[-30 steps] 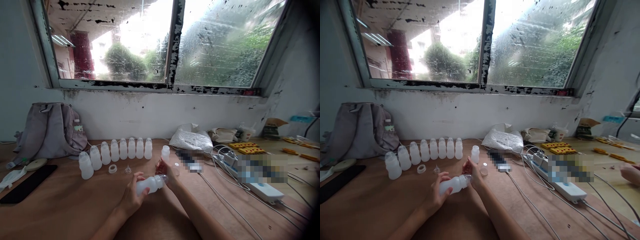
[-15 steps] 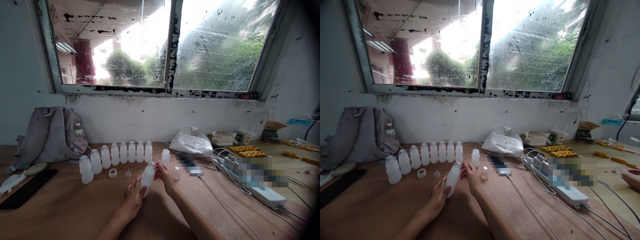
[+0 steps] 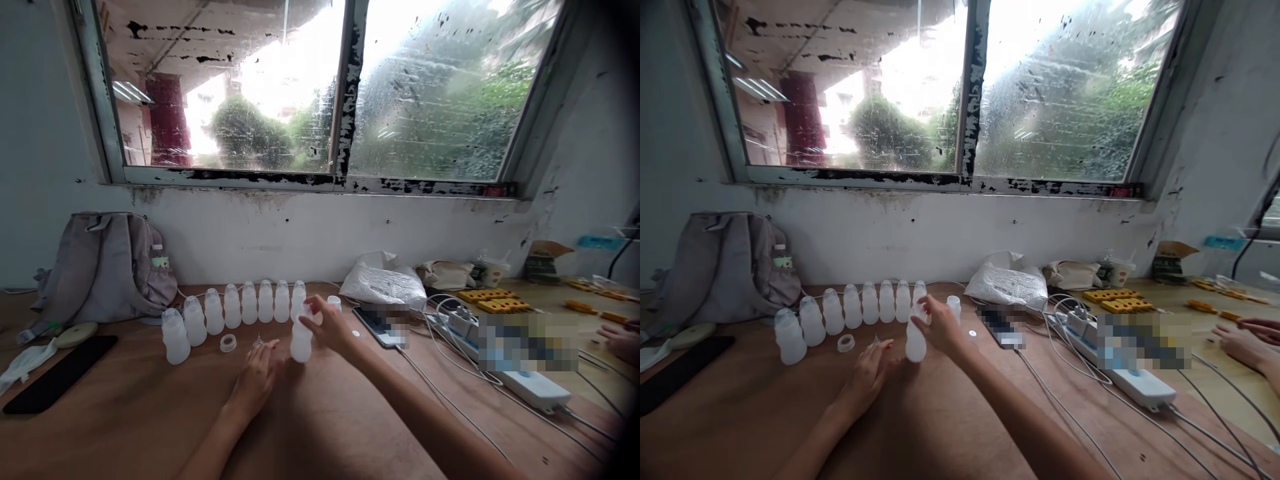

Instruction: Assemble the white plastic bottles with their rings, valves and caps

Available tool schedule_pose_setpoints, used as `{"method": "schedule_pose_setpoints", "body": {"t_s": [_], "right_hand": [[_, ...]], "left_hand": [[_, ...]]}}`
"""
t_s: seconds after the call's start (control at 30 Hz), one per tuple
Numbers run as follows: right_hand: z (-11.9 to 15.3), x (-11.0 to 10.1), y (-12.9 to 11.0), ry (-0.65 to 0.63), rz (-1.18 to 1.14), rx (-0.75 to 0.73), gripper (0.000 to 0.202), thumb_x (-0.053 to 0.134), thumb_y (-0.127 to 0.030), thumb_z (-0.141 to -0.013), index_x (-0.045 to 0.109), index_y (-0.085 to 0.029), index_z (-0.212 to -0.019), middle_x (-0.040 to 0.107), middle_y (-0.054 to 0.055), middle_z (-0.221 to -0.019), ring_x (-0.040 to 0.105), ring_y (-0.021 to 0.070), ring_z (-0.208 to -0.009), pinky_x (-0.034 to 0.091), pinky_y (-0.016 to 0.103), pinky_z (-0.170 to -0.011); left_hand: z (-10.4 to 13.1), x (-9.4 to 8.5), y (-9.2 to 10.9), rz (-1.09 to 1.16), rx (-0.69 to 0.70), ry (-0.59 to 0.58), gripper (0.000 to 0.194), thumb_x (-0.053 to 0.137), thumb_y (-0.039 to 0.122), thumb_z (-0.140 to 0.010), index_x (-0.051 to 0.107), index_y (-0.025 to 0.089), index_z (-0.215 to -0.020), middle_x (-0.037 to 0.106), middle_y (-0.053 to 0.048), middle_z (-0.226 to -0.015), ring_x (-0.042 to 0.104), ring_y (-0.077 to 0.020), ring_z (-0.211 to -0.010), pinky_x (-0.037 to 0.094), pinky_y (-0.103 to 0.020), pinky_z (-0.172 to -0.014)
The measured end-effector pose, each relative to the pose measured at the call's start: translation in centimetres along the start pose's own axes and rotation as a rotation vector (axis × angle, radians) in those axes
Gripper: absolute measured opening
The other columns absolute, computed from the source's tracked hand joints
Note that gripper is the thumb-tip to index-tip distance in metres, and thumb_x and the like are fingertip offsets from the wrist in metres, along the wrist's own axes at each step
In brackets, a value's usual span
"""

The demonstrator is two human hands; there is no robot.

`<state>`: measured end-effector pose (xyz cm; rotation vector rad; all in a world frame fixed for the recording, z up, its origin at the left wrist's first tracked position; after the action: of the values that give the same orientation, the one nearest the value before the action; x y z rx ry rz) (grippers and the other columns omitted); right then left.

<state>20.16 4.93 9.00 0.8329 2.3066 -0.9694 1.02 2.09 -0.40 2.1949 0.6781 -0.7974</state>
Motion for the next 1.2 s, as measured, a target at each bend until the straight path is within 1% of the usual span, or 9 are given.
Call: {"method": "schedule_pose_setpoints", "body": {"t_s": [0.13, 0.3, 0.43, 0.67, 0.83, 0.93, 1.03, 1.13, 1.2], "right_hand": [[-3.7, -1.6, 2.6, 0.009, 0.310, 0.117, 0.026, 0.059, -0.030, -0.072, 0.052, -0.019, -0.093, 0.062, 0.004, -0.079, 0.056, 0.0199, -0.077, 0.036, 0.031, -0.071], [-5.7, -0.6, 5.2, -0.080, 0.492, 0.262, 0.027, 0.054, -0.033, -0.075, 0.049, -0.021, -0.098, 0.063, 0.005, -0.084, 0.052, 0.0227, -0.089, 0.031, 0.034, -0.076], [-5.9, 0.6, 6.8, -0.117, 0.503, 0.305, 0.025, 0.052, -0.030, -0.076, 0.048, -0.020, -0.099, 0.063, 0.007, -0.087, 0.051, 0.0245, -0.092, 0.030, 0.035, -0.075], [-6.0, 1.0, 8.2, -0.131, 0.498, 0.333, 0.025, 0.049, -0.030, -0.079, 0.045, -0.022, -0.102, 0.063, 0.006, -0.091, 0.052, 0.0240, -0.092, 0.032, 0.035, -0.073], [-5.7, 0.7, 7.4, -0.117, 0.530, 0.294, 0.032, 0.049, -0.032, -0.080, 0.043, -0.021, -0.110, 0.062, 0.009, -0.098, 0.049, 0.0269, -0.097, 0.030, 0.041, -0.079], [-4.7, 1.1, 5.5, -0.012, 0.601, 0.156, 0.042, 0.049, -0.033, -0.081, 0.040, -0.018, -0.119, 0.055, 0.014, -0.113, 0.038, 0.0306, -0.110, 0.022, 0.046, -0.088], [-2.4, 3.7, 2.7, -0.015, 0.559, -0.044, 0.033, 0.045, -0.032, -0.084, 0.046, -0.017, -0.114, 0.053, 0.013, -0.114, 0.038, 0.0274, -0.110, 0.023, 0.040, -0.090], [0.5, 8.5, 0.6, -0.250, 0.414, -0.051, 0.022, 0.046, -0.034, -0.083, 0.057, -0.020, -0.096, 0.061, 0.009, -0.094, 0.048, 0.0240, -0.094, 0.032, 0.034, -0.081], [1.9, 11.5, -0.2, -0.286, 0.341, -0.002, 0.026, 0.050, -0.037, -0.080, 0.055, -0.020, -0.099, 0.060, 0.009, -0.097, 0.048, 0.0243, -0.095, 0.033, 0.034, -0.080]], "left_hand": [[-0.5, -0.9, -2.4, -0.116, -0.021, 0.195, 0.028, 0.035, 0.025, -0.086, 0.047, 0.019, -0.110, 0.057, -0.008, -0.106, 0.050, -0.0219, -0.100, 0.040, -0.039, -0.085], [-0.5, -1.3, -5.4, -0.308, -0.126, 0.310, 0.025, 0.041, 0.024, -0.083, 0.051, 0.017, -0.105, 0.059, -0.009, -0.102, 0.052, -0.0240, -0.095, 0.039, -0.038, -0.082], [-0.2, -1.4, -6.5, -0.422, -0.244, 0.294, 0.027, 0.044, 0.021, -0.079, 0.052, 0.015, -0.105, 0.059, -0.010, -0.103, 0.051, -0.0253, -0.095, 0.039, -0.038, -0.081], [0.0, -1.5, -6.5, -0.506, -0.370, 0.148, 0.030, 0.047, 0.021, -0.076, 0.056, 0.011, -0.103, 0.056, -0.012, -0.111, 0.047, -0.0254, -0.103, 0.037, -0.038, -0.085], [0.0, -1.5, -6.3, -0.515, -0.401, 0.103, 0.031, 0.045, 0.022, -0.077, 0.056, 0.013, -0.104, 0.054, -0.011, -0.114, 0.045, -0.0240, -0.106, 0.035, -0.036, -0.088], [0.0, -1.7, -6.0, -0.555, -0.447, 0.119, 0.030, 0.046, 0.022, -0.076, 0.055, 0.015, -0.104, 0.053, -0.011, -0.114, 0.044, -0.0253, -0.106, 0.033, -0.039, -0.087], [0.1, -2.1, -5.7, -0.596, -0.499, 0.119, 0.027, 0.046, 0.022, -0.075, 0.055, 0.015, -0.099, 0.055, -0.012, -0.110, 0.045, -0.0267, -0.103, 0.032, -0.041, -0.086], [0.3, -2.3, -5.7, -0.598, -0.521, 0.114, 0.022, 0.046, 0.023, -0.075, 0.056, 0.014, -0.094, 0.057, -0.012, -0.105, 0.047, -0.0273, -0.099, 0.033, -0.041, -0.083], [0.4, -2.3, -5.9, -0.579, -0.510, 0.116, 0.018, 0.046, 0.023, -0.075, 0.056, 0.016, -0.089, 0.058, -0.011, -0.102, 0.049, -0.0270, -0.097, 0.034, -0.040, -0.081]]}}
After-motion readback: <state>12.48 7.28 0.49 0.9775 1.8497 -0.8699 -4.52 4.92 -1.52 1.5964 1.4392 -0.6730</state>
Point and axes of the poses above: each hand's wrist, its own z-axis away from the middle knuckle, its own x-axis out of the palm, y = z × x, the point moved 1 cm from there along -z, towards the middle knuckle
